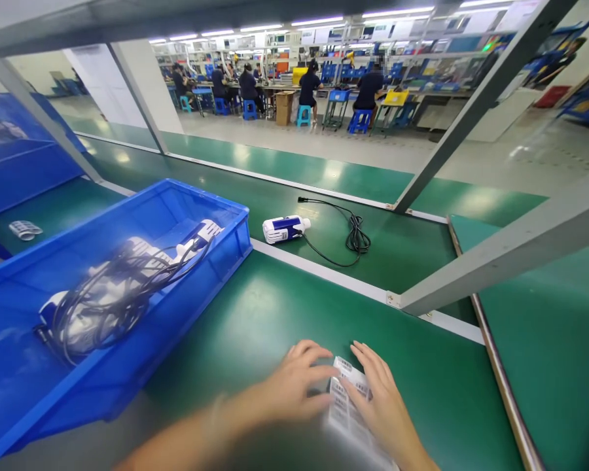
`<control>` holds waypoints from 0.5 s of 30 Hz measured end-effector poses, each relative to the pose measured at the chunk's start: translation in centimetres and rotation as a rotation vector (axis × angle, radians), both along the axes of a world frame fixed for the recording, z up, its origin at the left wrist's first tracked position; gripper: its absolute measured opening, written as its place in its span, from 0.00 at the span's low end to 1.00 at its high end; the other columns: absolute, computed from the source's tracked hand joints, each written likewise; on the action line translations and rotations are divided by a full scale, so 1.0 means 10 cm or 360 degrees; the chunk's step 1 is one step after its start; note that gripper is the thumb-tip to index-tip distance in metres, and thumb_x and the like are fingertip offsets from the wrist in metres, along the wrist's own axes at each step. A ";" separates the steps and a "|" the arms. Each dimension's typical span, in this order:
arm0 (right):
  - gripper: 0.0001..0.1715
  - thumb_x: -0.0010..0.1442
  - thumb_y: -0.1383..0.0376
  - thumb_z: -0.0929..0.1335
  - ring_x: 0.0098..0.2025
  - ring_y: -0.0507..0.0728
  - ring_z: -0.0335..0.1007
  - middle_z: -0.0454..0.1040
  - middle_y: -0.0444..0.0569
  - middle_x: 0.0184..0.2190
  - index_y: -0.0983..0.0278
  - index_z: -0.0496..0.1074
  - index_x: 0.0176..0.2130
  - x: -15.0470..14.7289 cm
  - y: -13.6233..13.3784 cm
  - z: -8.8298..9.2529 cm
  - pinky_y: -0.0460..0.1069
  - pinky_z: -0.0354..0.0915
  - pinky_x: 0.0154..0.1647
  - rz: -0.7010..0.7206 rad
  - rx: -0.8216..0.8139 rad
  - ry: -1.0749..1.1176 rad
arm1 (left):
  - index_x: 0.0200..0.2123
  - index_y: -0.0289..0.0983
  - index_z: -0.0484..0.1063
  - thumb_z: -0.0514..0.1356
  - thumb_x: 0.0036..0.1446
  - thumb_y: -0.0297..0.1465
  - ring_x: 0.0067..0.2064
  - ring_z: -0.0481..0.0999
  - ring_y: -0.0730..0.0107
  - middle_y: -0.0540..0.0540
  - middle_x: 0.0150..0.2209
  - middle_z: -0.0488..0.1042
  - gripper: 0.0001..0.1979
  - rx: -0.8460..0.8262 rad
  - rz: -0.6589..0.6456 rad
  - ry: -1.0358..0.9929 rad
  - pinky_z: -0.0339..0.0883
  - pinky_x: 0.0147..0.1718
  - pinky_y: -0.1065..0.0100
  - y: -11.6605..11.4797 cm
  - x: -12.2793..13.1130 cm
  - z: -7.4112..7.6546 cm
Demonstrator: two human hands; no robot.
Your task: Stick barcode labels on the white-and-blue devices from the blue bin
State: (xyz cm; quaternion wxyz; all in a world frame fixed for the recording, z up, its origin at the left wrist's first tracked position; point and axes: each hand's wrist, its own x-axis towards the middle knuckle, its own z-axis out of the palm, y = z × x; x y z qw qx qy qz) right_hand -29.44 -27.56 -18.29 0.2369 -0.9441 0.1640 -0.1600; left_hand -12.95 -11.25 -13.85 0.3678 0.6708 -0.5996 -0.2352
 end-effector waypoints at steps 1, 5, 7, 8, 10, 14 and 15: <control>0.26 0.71 0.55 0.59 0.63 0.66 0.49 0.57 0.53 0.61 0.57 0.52 0.63 0.00 -0.01 -0.02 0.66 0.60 0.58 -0.0008 -0.0020 -0.0015 | 0.52 0.44 0.70 0.60 0.59 0.38 0.59 0.60 0.53 0.45 0.58 0.66 0.18 -0.0009 -0.0113 -0.0090 0.56 0.59 0.52 0.01 -0.02 -0.01; 0.18 0.72 0.58 0.56 0.60 0.67 0.54 0.61 0.53 0.58 0.59 0.60 0.57 -0.01 -0.06 -0.06 0.67 0.63 0.54 -0.0046 -0.0102 -0.0091 | 0.48 0.41 0.71 0.54 0.63 0.41 0.60 0.59 0.50 0.49 0.57 0.69 0.15 0.0061 -0.0362 -0.0340 0.55 0.60 0.49 0.02 -0.05 -0.07; 0.15 0.71 0.57 0.56 0.59 0.67 0.56 0.62 0.53 0.57 0.59 0.64 0.51 -0.02 -0.07 -0.07 0.67 0.64 0.51 -0.0057 -0.0131 -0.0103 | 0.49 0.40 0.70 0.53 0.64 0.42 0.60 0.59 0.47 0.49 0.58 0.68 0.17 0.0098 -0.0393 -0.0399 0.57 0.58 0.47 0.01 -0.05 -0.10; 0.14 0.71 0.56 0.57 0.58 0.68 0.57 0.63 0.53 0.56 0.59 0.65 0.48 -0.02 -0.08 -0.07 0.68 0.65 0.50 -0.0060 -0.0139 -0.0100 | 0.49 0.40 0.70 0.53 0.64 0.43 0.60 0.59 0.47 0.49 0.58 0.67 0.17 0.0101 -0.0402 -0.0412 0.57 0.58 0.47 0.01 -0.05 -0.11; 0.14 0.70 0.54 0.58 0.58 0.68 0.58 0.64 0.53 0.56 0.58 0.66 0.44 -0.04 -0.09 -0.07 0.67 0.66 0.49 -0.0072 -0.0144 -0.0086 | 0.50 0.39 0.70 0.53 0.63 0.43 0.60 0.59 0.46 0.49 0.59 0.66 0.18 0.0097 -0.0420 -0.0422 0.57 0.58 0.47 -0.01 -0.04 -0.13; 0.16 0.69 0.53 0.58 0.53 0.68 0.65 0.67 0.54 0.52 0.58 0.69 0.42 -0.04 -0.11 -0.10 0.65 0.70 0.44 -0.0022 -0.0235 -0.0152 | 0.49 0.41 0.71 0.53 0.63 0.42 0.62 0.58 0.46 0.47 0.58 0.67 0.17 0.0098 -0.0412 -0.0346 0.58 0.58 0.47 -0.04 -0.01 -0.19; 0.17 0.69 0.52 0.58 0.51 0.68 0.67 0.68 0.55 0.50 0.57 0.69 0.42 0.00 -0.12 -0.11 0.65 0.71 0.43 -0.0010 -0.0275 -0.0185 | 0.47 0.43 0.72 0.52 0.63 0.42 0.62 0.59 0.48 0.47 0.57 0.68 0.15 0.0103 -0.0401 -0.0308 0.59 0.57 0.49 -0.04 -0.01 -0.19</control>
